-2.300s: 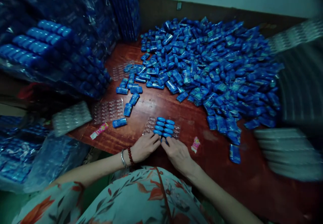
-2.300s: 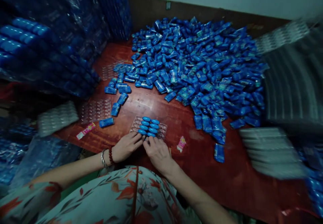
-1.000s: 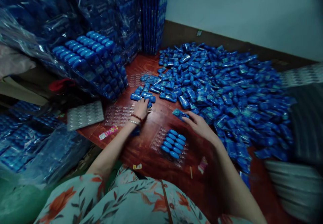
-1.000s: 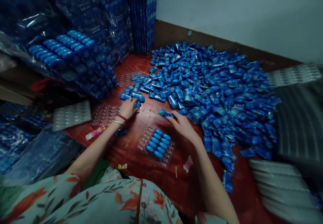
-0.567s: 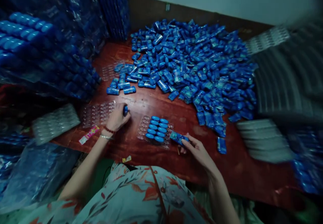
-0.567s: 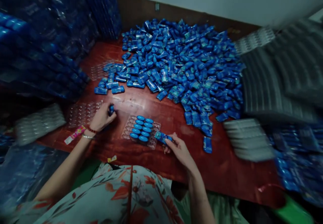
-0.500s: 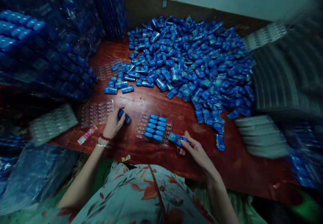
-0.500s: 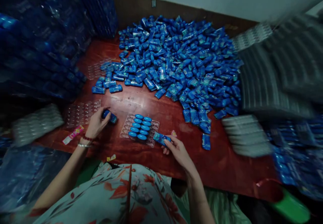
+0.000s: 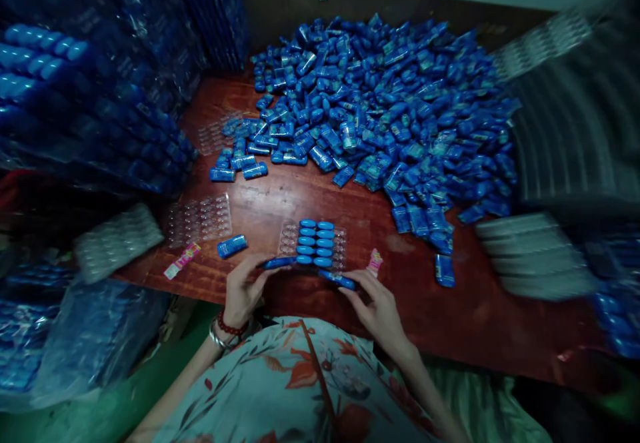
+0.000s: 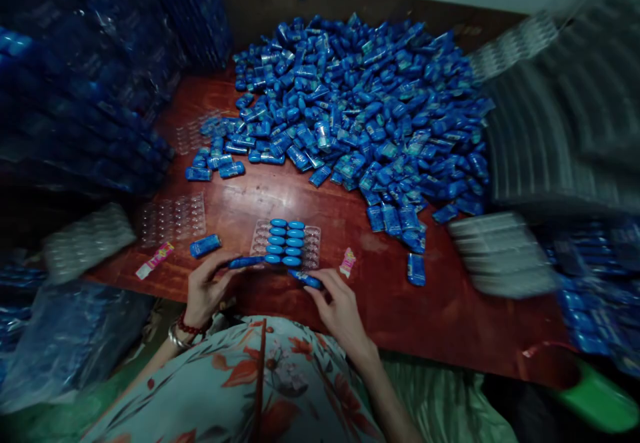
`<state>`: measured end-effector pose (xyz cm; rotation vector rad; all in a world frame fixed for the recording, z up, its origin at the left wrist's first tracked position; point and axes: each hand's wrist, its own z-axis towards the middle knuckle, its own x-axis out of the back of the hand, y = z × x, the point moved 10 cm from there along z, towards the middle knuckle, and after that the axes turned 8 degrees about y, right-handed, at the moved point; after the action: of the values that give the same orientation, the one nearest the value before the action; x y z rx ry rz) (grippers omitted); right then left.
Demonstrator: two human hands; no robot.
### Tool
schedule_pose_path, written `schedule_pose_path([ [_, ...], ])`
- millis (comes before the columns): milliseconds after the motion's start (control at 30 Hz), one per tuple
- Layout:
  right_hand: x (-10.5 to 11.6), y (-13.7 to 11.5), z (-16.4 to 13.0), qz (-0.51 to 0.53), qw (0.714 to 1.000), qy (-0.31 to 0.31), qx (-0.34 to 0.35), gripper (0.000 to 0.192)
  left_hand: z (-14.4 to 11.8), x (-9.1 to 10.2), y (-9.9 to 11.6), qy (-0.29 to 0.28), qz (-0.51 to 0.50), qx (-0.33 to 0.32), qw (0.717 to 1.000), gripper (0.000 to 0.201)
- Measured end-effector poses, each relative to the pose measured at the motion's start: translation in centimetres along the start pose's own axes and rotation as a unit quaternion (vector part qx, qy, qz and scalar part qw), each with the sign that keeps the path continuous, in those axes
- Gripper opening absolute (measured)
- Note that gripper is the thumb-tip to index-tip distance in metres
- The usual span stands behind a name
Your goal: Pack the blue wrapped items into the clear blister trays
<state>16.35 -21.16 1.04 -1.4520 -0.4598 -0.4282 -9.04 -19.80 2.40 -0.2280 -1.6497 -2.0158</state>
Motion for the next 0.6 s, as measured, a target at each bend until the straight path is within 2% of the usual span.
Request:
schedule_pose_path([
  [133,-1.4,-1.4,-1.1,-0.062,0.992,0.025,0.107,0.027,-1.8,-1.0,3.3,-0.042,0.044,-0.148,0.987,0.023],
  [233,-1.2,-1.6,-1.7,-0.135,0.974,0.04,0.178,0.034,-3.3,-1.5,3.9,-0.052,0.037,-0.195,0.979,0.033],
  [300,-1.0,-1.8,-1.8,-0.175,0.961,0.028,0.211,0.036,-4.0,-1.9,4.0,-0.053,0.019,-0.205,0.977,0.037],
  [400,-1.4,-2.0,-1.5,-0.199,0.957,-0.02,0.21,0.036,-4.6,-3.4,4.1,-0.079,0.016,-0.229,0.97,0.037],
  [500,-2.8,-2.4,-1.3,-0.214,0.955,-0.086,0.188,0.033,-4.8,-4.9,4.6,-0.114,0.04,-0.273,0.954,0.039],
  [600,-4.1,-2.9,-1.3,-0.247,0.943,-0.119,0.187,0.031,-4.8,-5.7,5.2,-0.141,0.051,-0.318,0.936,0.041],
])
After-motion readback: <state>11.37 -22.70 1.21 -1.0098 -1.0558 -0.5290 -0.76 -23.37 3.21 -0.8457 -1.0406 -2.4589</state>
